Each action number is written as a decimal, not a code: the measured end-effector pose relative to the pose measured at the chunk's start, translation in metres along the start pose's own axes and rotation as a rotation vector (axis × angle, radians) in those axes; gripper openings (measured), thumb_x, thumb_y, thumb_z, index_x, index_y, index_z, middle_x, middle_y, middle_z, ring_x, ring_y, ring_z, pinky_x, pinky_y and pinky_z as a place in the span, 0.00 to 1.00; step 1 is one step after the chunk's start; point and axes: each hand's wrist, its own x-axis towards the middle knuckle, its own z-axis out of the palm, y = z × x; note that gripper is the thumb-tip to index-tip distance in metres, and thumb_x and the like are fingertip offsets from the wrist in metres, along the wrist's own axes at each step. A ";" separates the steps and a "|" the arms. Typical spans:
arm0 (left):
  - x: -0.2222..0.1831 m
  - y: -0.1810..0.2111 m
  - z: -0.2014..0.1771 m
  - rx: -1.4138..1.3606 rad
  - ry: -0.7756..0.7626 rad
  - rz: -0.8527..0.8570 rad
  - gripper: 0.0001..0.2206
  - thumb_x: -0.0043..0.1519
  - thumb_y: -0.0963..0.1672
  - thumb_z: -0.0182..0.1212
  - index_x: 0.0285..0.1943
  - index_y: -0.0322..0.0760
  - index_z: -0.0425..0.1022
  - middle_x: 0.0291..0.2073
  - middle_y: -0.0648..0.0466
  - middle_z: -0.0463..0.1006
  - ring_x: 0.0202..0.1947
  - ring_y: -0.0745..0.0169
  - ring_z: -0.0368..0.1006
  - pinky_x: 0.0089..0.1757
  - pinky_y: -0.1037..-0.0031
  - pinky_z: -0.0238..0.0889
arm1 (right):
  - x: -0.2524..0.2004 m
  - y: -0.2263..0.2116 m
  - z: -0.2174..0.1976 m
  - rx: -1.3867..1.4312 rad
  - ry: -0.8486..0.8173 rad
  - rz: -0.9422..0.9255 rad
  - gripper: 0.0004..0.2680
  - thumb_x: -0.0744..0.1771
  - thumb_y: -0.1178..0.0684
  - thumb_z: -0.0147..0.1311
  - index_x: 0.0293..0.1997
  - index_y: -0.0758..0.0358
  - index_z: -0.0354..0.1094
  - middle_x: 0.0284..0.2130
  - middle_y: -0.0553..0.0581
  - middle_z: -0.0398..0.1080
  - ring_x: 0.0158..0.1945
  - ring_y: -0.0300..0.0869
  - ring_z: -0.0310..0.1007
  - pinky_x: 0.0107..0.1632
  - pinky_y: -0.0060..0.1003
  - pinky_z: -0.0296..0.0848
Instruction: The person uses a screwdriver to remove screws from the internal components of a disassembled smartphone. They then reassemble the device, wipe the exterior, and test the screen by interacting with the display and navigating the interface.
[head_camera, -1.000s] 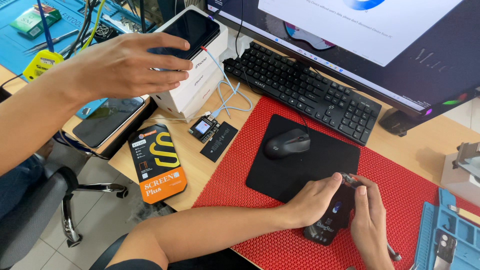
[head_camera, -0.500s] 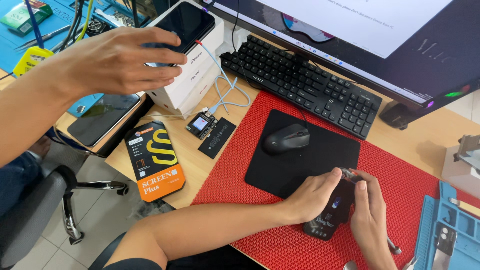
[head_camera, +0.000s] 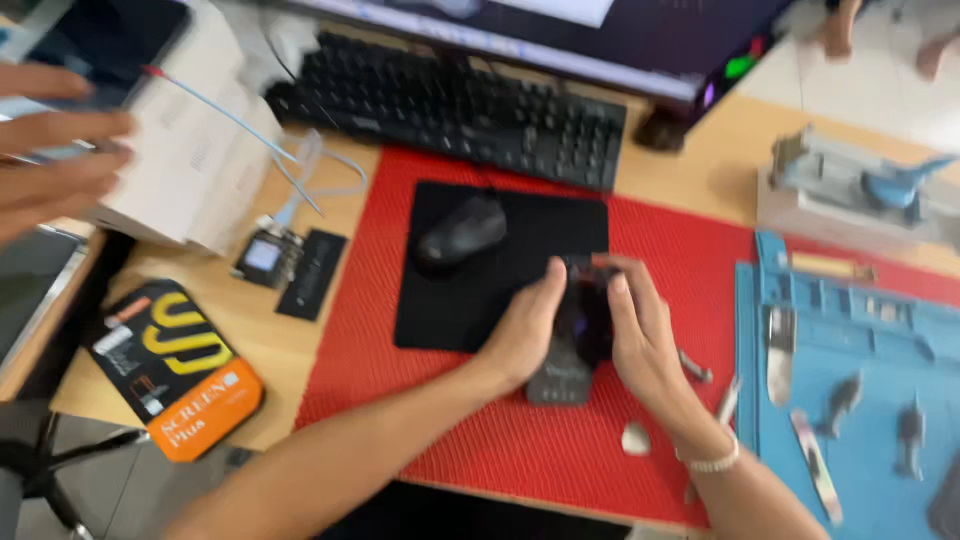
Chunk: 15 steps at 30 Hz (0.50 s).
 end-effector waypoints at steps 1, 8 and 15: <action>-0.011 0.007 0.001 -0.026 -0.023 -0.068 0.31 0.83 0.52 0.35 0.64 0.19 0.80 0.59 0.34 0.80 0.66 0.49 0.70 0.69 0.49 0.60 | -0.007 -0.002 0.001 -0.010 0.001 0.076 0.17 0.77 0.48 0.36 0.67 0.64 0.71 0.51 0.73 0.79 0.59 0.60 0.78 0.61 0.62 0.73; -0.006 0.039 0.005 -0.217 -0.014 -0.136 0.34 0.79 0.59 0.36 0.58 0.31 0.86 0.46 0.50 0.88 0.48 0.66 0.81 0.56 0.69 0.75 | -0.002 -0.007 -0.006 0.105 -0.001 -0.050 0.19 0.77 0.43 0.32 0.68 0.62 0.68 0.37 0.63 0.78 0.40 0.46 0.76 0.48 0.47 0.77; -0.002 0.055 0.012 -0.527 0.017 -0.268 0.33 0.75 0.62 0.44 0.60 0.34 0.84 0.48 0.46 0.89 0.46 0.58 0.85 0.52 0.64 0.81 | 0.002 -0.022 -0.013 0.129 -0.031 -0.043 0.21 0.77 0.42 0.31 0.71 0.62 0.68 0.33 0.64 0.78 0.32 0.44 0.73 0.41 0.44 0.76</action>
